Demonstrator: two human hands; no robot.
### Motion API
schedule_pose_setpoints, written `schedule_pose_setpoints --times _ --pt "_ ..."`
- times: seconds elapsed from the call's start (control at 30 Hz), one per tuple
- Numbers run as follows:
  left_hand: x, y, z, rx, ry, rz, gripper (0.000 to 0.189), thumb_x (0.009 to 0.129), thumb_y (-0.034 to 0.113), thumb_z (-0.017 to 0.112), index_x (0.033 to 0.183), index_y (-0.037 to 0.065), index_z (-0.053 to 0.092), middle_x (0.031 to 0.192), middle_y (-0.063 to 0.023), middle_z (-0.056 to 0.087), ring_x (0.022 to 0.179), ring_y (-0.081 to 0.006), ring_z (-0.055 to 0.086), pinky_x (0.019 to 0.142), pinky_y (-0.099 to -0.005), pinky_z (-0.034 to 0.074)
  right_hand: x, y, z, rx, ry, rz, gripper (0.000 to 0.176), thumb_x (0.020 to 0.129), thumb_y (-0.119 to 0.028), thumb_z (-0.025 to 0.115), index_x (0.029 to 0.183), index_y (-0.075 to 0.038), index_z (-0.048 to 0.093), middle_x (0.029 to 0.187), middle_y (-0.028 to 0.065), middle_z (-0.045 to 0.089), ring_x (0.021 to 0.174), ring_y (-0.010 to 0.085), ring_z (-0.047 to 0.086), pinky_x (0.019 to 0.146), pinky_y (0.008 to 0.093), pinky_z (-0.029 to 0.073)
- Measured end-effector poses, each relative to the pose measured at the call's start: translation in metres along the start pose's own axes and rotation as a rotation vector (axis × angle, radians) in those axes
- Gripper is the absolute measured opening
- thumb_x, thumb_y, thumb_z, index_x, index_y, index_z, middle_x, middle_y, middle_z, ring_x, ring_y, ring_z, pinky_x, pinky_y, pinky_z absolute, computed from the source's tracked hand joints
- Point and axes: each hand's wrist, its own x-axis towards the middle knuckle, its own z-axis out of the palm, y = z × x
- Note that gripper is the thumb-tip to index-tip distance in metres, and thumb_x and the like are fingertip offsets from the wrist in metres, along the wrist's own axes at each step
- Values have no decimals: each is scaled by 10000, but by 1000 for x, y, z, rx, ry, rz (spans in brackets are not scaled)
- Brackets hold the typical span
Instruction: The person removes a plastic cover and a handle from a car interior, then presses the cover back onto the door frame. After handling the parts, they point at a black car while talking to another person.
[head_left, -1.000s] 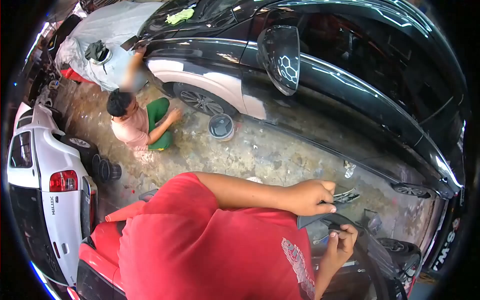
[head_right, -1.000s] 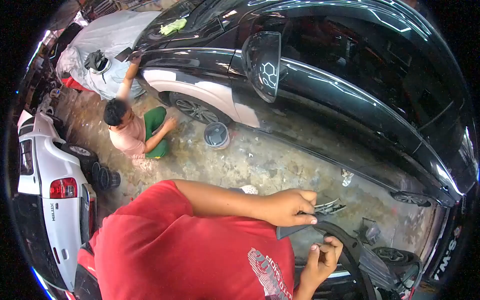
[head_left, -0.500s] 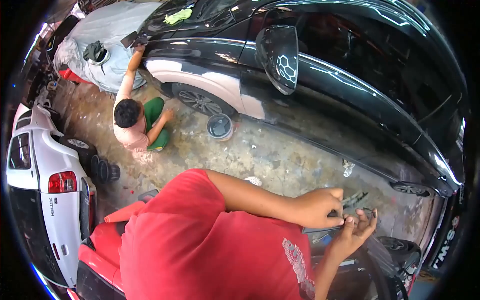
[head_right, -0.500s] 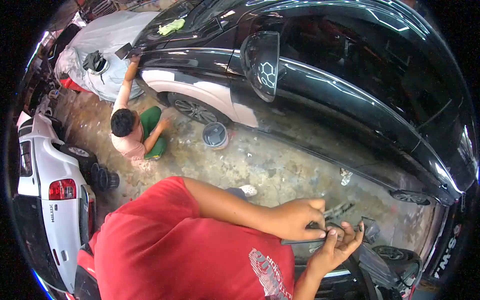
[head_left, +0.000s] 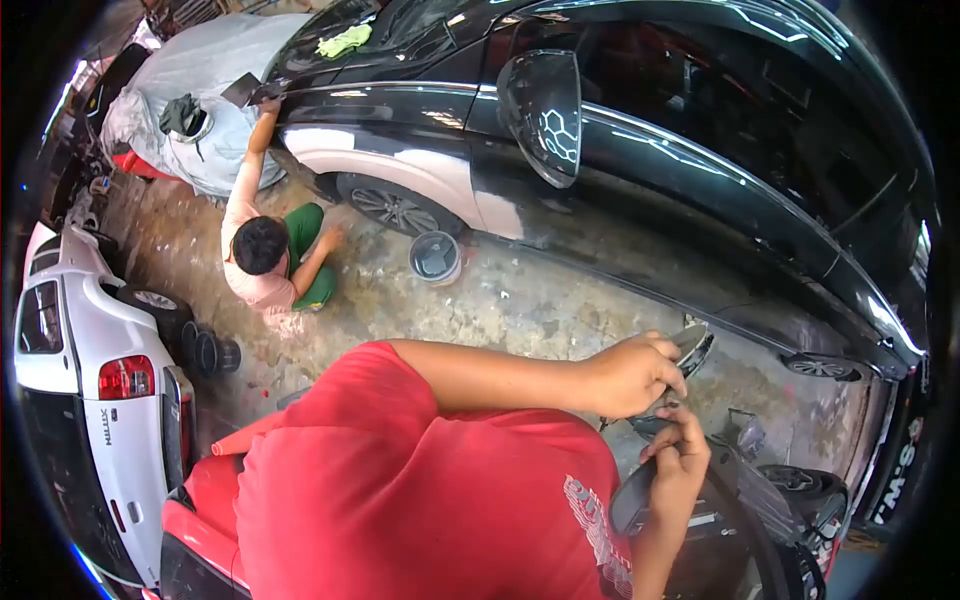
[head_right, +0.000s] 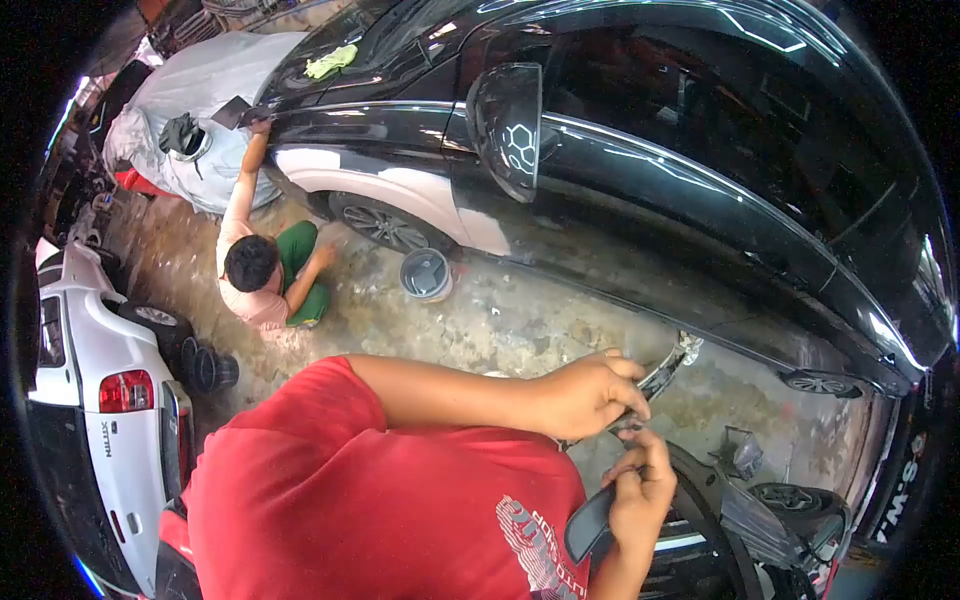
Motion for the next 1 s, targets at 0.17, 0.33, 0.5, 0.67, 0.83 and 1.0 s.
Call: schedule_pose_setpoints --times 0.17,0.33,0.5,0.67,0.83,1.0 --pt "-1 20 -6 65 -242 -55 218 938 87 685 1109 53 816 1358 -182 689 1252 -418 614 1055 -484 533 -3 3 10 -40 -5 50 578 863 96 427 1407 65 623 768 54 585 666 120 573 640 281 529" --pt "-2 16 -6 130 -209 38 183 953 176 745 1074 58 816 1316 -180 708 1241 -394 631 1028 -468 557 -6 5 4 76 5 58 601 862 89 439 1437 75 615 789 62 602 650 128 559 607 291 528" --pt "-3 8 2 110 -105 131 165 927 192 798 1019 56 806 1210 -160 737 1161 -365 661 973 -452 571 -8 1 4 208 21 118 611 863 94 463 1455 63 609 872 96 634 651 136 563 580 299 533" --pt "-1 9 2 -87 -112 41 95 924 139 785 926 58 737 1011 -93 726 1025 -334 653 874 -470 546 -15 6 8 469 72 135 677 832 74 496 1504 70 582 1150 187 719 670 155 571 565 308 542" --pt "-1 2 4 -94 -104 16 90 936 135 769 941 58 723 971 -97 707 1012 -344 645 890 -468 533 -20 2 7 486 98 121 724 803 18 532 1524 83 563 1444 238 661 680 140 571 570 298 555" --pt "-1 -5 -3 -37 -33 36 115 970 159 761 956 51 726 936 -120 680 995 -365 645 896 -486 527 -23 3 8 307 179 79 729 832 -1 514 1554 93 528 1471 243 652 676 117 562 568 272 519"
